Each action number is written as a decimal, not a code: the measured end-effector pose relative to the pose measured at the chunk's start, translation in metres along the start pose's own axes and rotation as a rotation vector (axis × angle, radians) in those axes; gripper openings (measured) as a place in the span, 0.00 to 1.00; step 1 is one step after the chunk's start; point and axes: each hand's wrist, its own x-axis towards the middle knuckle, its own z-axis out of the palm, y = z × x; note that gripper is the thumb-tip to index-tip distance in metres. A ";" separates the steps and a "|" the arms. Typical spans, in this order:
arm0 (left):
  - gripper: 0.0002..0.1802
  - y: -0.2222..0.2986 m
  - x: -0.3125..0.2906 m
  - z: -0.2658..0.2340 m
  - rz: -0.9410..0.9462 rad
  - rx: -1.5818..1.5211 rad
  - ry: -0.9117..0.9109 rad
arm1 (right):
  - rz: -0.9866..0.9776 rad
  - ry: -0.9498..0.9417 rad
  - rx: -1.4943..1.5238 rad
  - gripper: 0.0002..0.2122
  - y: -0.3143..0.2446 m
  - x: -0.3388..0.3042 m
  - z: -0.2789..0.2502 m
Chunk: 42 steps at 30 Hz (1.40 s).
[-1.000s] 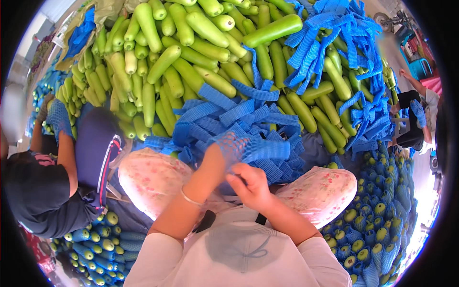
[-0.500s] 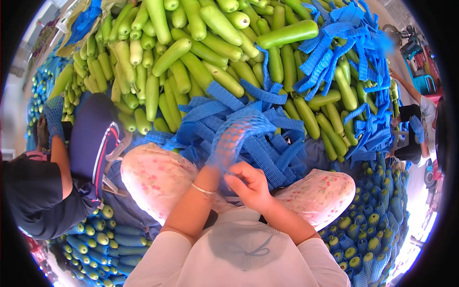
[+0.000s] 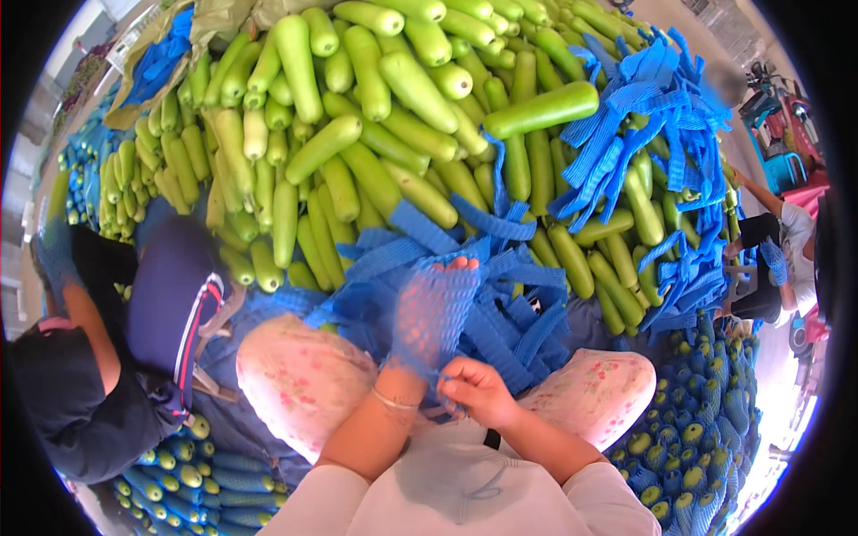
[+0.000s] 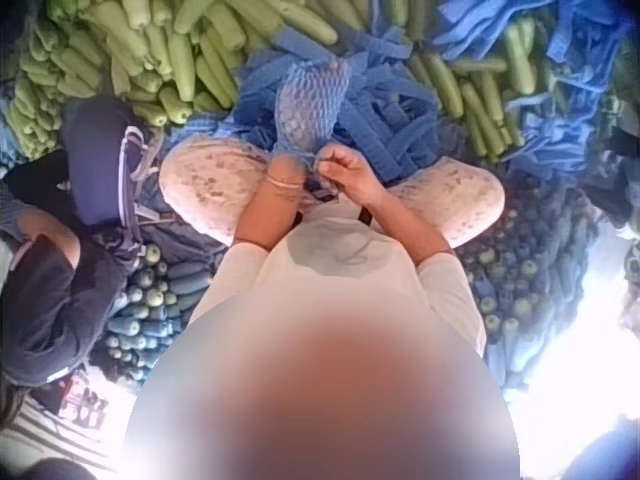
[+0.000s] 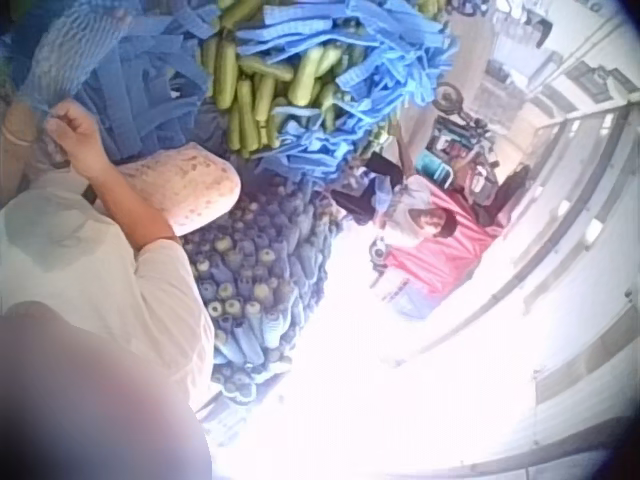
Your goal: The person picks up a blue foam net, stretches it, and slides a green bottle gourd into the net. They then place the netted gourd onto a pile and repeat the process with another net and gourd.
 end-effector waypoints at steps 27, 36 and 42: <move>0.42 -0.006 0.052 -0.002 0.580 1.736 0.028 | -0.255 0.410 -2.871 0.33 -0.387 0.180 -0.174; 0.49 -0.039 0.043 -0.027 0.548 2.302 0.222 | -0.322 0.659 -0.666 0.33 -0.186 0.064 -0.123; 0.57 -0.056 0.012 -0.050 0.678 2.394 0.215 | -0.203 0.202 0.237 0.31 -0.069 0.032 -0.068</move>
